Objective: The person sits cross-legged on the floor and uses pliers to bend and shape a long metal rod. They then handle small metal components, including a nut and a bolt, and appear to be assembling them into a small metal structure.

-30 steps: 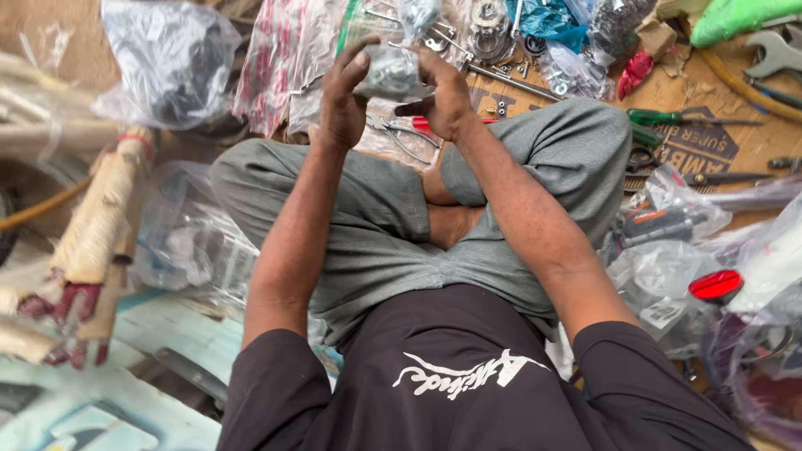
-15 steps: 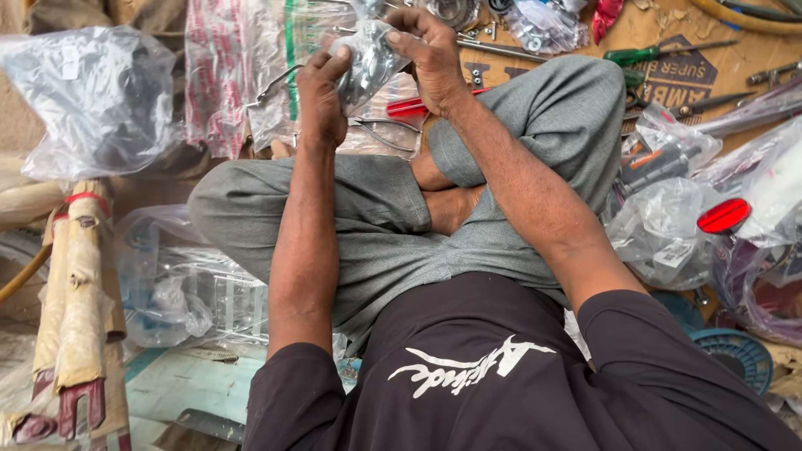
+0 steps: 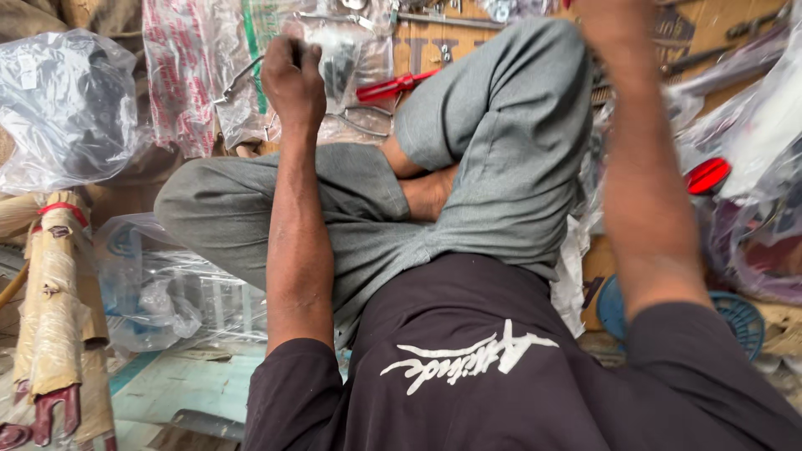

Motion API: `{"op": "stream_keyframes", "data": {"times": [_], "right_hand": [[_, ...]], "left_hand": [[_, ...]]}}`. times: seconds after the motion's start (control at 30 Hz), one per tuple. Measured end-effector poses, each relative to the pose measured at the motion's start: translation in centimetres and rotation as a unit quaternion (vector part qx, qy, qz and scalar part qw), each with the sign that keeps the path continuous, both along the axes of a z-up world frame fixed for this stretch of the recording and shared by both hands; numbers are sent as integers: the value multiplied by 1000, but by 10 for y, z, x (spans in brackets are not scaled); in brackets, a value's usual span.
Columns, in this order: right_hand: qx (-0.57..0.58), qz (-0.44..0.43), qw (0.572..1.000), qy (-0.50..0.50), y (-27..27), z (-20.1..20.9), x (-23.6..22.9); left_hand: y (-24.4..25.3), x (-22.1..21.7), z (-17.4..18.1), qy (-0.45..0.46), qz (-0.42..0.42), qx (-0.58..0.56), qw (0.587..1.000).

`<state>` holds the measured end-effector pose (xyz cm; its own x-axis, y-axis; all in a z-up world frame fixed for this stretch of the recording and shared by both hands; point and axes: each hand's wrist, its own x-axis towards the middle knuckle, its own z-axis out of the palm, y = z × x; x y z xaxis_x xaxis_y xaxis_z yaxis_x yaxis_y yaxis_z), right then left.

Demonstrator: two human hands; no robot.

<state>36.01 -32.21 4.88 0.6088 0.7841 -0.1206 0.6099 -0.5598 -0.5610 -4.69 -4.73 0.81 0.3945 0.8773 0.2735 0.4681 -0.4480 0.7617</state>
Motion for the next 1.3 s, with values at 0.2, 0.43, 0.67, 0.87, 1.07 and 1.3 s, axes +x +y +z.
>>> {"op": "stream_keyframes", "data": {"times": [0.2,0.43,0.67,0.87,1.07,1.3], "right_hand": [[-123,49,972,-194,-113,-89,26],[-109,-202,963,-140,-105,-139,16],[-150,-402,898,-92,-79,-127,16],[-21,-555,829,-62,-52,-98,26],[459,-392,617,505,-74,-54,3],[416,-283,646,574,2,46,-110]], "left_hand": [[2,-1,-5,108,72,-40,991],[-5,-3,3,114,75,-110,985],[11,-2,-12,144,63,-133,979],[11,-14,-8,-60,-33,-138,988],[29,-26,-20,-23,123,-176,976],[16,-32,-25,132,75,-261,953]]}}
